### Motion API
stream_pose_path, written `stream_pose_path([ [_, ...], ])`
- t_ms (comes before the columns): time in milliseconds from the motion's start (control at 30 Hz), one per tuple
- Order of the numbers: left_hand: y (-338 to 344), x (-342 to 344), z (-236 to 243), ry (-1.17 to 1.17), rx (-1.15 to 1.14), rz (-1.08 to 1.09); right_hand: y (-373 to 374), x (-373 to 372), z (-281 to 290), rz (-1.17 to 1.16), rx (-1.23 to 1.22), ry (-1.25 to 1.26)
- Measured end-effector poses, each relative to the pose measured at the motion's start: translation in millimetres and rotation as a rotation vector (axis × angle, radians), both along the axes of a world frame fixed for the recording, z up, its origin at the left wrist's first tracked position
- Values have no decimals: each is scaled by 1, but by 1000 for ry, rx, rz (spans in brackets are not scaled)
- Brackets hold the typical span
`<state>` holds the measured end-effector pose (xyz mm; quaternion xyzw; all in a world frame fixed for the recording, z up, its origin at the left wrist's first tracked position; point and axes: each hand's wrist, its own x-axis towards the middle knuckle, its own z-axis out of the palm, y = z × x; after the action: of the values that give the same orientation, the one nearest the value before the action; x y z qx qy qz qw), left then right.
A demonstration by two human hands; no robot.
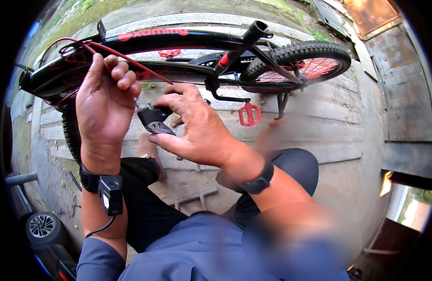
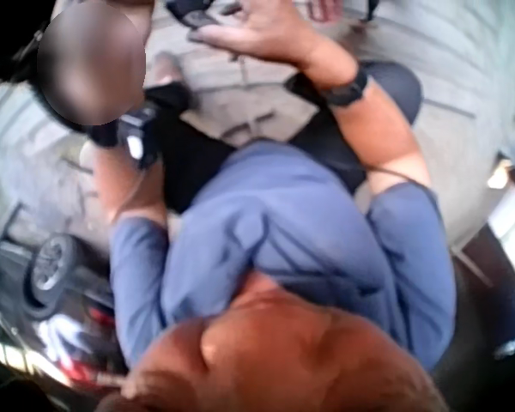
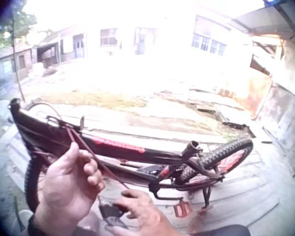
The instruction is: The person is sitting on the ground repairing a bicycle brake system. They use pliers to crimp a ferrule onto a red brake cable and then attach the cable to the brake caliper, securing it with a screw.
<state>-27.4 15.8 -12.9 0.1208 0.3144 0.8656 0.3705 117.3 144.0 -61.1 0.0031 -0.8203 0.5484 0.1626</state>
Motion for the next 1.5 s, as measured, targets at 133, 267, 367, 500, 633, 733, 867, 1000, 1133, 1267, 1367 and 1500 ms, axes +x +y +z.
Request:
stream_pose_path([
  [133, 2, 5, 2, 103, -211, 126, 1, 1, 1, -35, -161, 23],
  [267, -1, 12, 3, 310, -415, 120, 6, 3, 7, -8, -170, 12],
  [367, -4, 12, 2, 439, -495, 54, 11, 4, 10, 10, -174, -14],
  [500, -7, 15, 3, 472, -553, -28, 14, 4, 13, 16, -172, -49],
  [633, -9, 16, 3, 453, -591, -28, 14, 2, 9, 7, -204, -59],
  [733, -9, 15, 0, 447, -593, -14, 12, 3, 11, -77, -357, -175],
  [867, -7, 16, 1, 447, -591, 2, 16, 3, 11, -39, -594, -238],
  [1000, -9, 16, 0, 454, -594, 3, 14, 2, 20, 28, -720, -309],
  [1133, -7, 16, 1, 451, -593, 2, 19, 2, 23, 35, -802, -280],
  [1267, -7, 18, 2, 450, -583, -15, 21, 3, 22, 1, -814, -233],
  [1367, -7, 21, 4, 451, -576, -52, 22, 2, 23, -14, -841, -213],
  [1500, -9, 20, 5, 466, -612, -125, 23, 1, 22, -24, -838, -195],
])
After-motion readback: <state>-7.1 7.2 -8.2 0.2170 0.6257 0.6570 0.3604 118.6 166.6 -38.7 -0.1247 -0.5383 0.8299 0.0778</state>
